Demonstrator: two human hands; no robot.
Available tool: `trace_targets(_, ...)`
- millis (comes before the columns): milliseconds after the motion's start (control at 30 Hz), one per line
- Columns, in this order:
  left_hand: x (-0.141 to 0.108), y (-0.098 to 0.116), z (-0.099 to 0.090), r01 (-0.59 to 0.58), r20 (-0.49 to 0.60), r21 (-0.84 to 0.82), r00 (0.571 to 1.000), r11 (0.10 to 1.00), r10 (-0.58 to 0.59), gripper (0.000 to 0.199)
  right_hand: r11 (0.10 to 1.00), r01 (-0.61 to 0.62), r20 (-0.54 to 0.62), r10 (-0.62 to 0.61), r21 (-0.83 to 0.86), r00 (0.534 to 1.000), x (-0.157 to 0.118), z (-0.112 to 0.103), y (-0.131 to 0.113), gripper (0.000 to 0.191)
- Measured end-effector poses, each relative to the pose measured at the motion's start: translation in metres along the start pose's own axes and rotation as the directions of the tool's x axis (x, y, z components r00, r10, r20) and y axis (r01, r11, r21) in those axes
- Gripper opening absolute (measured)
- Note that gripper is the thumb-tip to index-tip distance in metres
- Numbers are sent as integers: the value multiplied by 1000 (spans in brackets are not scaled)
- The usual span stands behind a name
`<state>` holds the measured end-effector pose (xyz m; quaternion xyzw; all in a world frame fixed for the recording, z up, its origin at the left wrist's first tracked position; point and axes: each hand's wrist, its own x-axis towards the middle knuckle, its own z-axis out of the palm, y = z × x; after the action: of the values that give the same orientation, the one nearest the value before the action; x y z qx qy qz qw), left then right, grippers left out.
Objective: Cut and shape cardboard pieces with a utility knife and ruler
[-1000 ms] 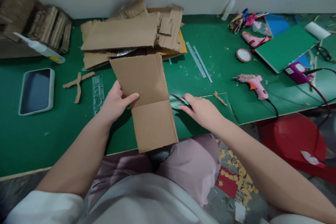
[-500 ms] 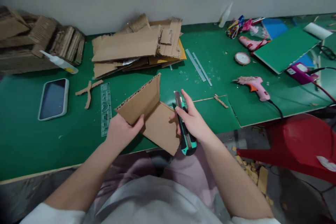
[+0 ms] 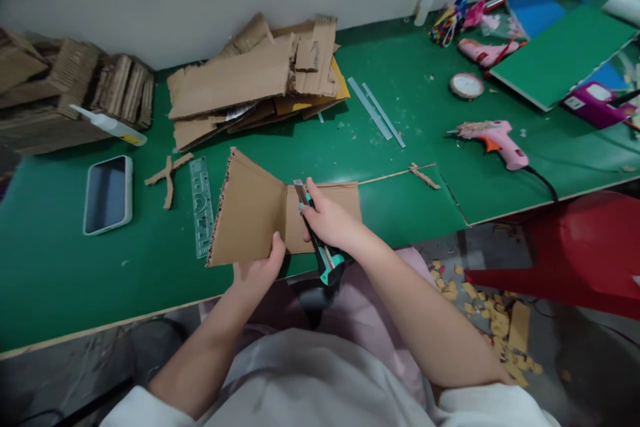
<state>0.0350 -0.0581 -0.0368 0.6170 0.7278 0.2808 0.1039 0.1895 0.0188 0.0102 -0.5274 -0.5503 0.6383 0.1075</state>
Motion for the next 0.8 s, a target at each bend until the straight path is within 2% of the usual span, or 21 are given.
trace_targets(67,-1,-1,1,-22,4,-4,1000,1000,22,26,993,36,-1,-36,-117,999,3,0,0,65)
trace_targets(167,-3,-4,3,-53,-1,-12,999,999,53,27,982,67,3,-67,-179,998,4,3,0,62)
trace_targets(300,-5,-8,6,-72,-26,-14,997,997,71,25,982,84,-1,-86,-170,996,7,8,-1,62)
trace_targets(467,-5,-8,3,-11,80,-86,997,996,18,26,984,81,-13,-84,-159,996,11,11,0,62)
trace_targets(633,-3,-5,1,-89,23,-36,996,995,89,21,982,94,-29,-100,-165,995,10,12,0,62)
trace_targets(800,1,-2,0,-127,9,5,992,992,127,26,994,67,-15,-69,-83,998,12,14,2,62)
